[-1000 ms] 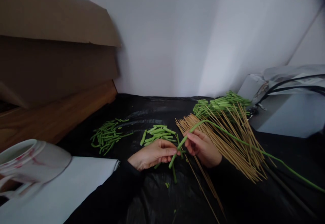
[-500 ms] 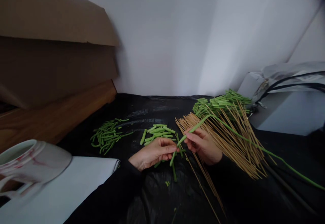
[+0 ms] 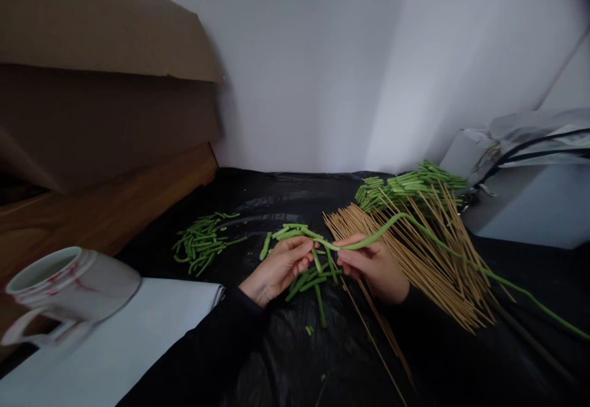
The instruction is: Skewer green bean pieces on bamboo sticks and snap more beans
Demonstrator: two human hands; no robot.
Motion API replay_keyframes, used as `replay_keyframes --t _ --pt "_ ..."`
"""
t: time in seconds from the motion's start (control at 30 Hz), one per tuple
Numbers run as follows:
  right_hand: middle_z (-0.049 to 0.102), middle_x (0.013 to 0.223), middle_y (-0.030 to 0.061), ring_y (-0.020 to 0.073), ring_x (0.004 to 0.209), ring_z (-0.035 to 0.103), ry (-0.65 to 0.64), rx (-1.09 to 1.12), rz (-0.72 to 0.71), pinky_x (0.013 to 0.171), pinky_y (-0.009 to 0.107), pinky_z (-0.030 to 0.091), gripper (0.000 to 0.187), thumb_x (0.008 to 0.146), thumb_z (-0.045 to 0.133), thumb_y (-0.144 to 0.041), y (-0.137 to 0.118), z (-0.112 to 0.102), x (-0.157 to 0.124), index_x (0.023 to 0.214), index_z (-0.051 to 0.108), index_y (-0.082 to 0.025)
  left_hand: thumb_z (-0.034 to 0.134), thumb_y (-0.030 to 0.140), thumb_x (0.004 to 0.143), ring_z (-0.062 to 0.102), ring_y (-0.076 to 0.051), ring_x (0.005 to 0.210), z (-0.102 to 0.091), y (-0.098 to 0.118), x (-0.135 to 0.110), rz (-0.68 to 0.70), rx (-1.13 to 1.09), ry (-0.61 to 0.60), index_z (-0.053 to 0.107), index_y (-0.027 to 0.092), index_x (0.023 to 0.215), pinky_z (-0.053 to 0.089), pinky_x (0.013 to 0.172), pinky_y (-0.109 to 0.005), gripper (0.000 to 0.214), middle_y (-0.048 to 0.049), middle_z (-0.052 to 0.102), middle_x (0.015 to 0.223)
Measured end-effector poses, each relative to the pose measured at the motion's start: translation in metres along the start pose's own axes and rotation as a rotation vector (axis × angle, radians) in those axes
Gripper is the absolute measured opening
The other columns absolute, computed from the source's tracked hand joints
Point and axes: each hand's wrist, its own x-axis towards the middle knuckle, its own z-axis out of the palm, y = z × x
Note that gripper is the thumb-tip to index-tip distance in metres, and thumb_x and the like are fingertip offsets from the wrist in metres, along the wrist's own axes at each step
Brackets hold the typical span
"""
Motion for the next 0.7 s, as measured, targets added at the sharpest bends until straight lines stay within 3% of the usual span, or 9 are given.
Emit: replay_keyframes --t 0.23,0.4,0.5,0.57,0.63,0.7 --pt "0.07 0.073 0.0029 0.0131 0.058 0.06 -0.033 -0.192 -0.117 0.052 0.027 0.049 0.015 0.068 0.076 -0.023 -0.001 0.017 -0.007 0.083 0.076 -0.022 0.065 0.005 0.082 0.054 -0.001 0.049 -0.002 0.001 0.005 0.02 -0.263 0.086 0.065 0.007 0.078 0.047 0.048 -0.007 0.004 0.0006 0.058 0.062" --pt "0.067 0.064 0.0009 0.01 0.05 0.056 -0.113 -0.089 0.011 0.044 0.021 0.043 0.014 0.071 0.075 -0.028 -0.001 0.011 -0.007 0.083 0.074 -0.02 0.063 0.016 0.086 0.06 -0.006 0.061 -0.006 0.011 0.006 0.078 -0.32 0.044 0.062 0.01 0.085 0.051 0.056 -0.016 0.006 -0.0015 0.062 0.075" --pt "0.064 0.059 -0.0001 0.0082 0.046 0.053 -0.173 -0.02 0.093 0.04 0.018 0.036 0.018 0.073 0.075 -0.033 0.002 0.005 -0.005 0.082 0.073 -0.018 0.064 0.026 0.086 0.059 -0.009 0.062 -0.004 0.012 0.001 0.094 -0.188 -0.023 0.058 0.013 0.084 0.047 0.052 -0.018 0.014 -0.0024 0.063 0.078" --pt "0.062 0.057 -0.001 0.0074 0.045 0.052 -0.181 0.001 0.112 0.039 0.018 0.036 0.021 0.072 0.075 -0.035 0.005 0.004 -0.005 0.083 0.072 -0.017 0.064 0.034 0.085 0.047 -0.005 0.047 0.001 0.009 -0.003 0.098 0.011 -0.078 0.057 0.014 0.082 0.032 0.04 -0.015 0.021 0.0001 0.058 0.067" --pt "0.06 0.056 -0.002 0.0071 0.044 0.051 -0.187 -0.012 0.11 0.04 0.018 0.036 0.022 0.073 0.075 -0.035 0.006 0.004 -0.005 0.084 0.072 -0.016 0.063 0.041 0.084 0.034 -0.003 0.04 0.006 0.005 -0.009 0.04 0.191 -0.155 0.055 0.015 0.079 0.019 0.036 -0.016 0.028 0.0031 0.05 0.059" --pt "0.059 0.056 -0.0028 0.0068 0.045 0.05 -0.184 -0.034 0.104 0.04 0.018 0.037 0.022 0.073 0.075 -0.034 0.007 0.004 -0.004 0.084 0.071 -0.017 0.061 0.046 0.085 0.028 -0.003 0.04 0.01 0.001 -0.013 -0.058 0.287 -0.254 0.054 0.014 0.076 0.015 0.037 -0.017 0.033 0.0045 0.044 0.056"
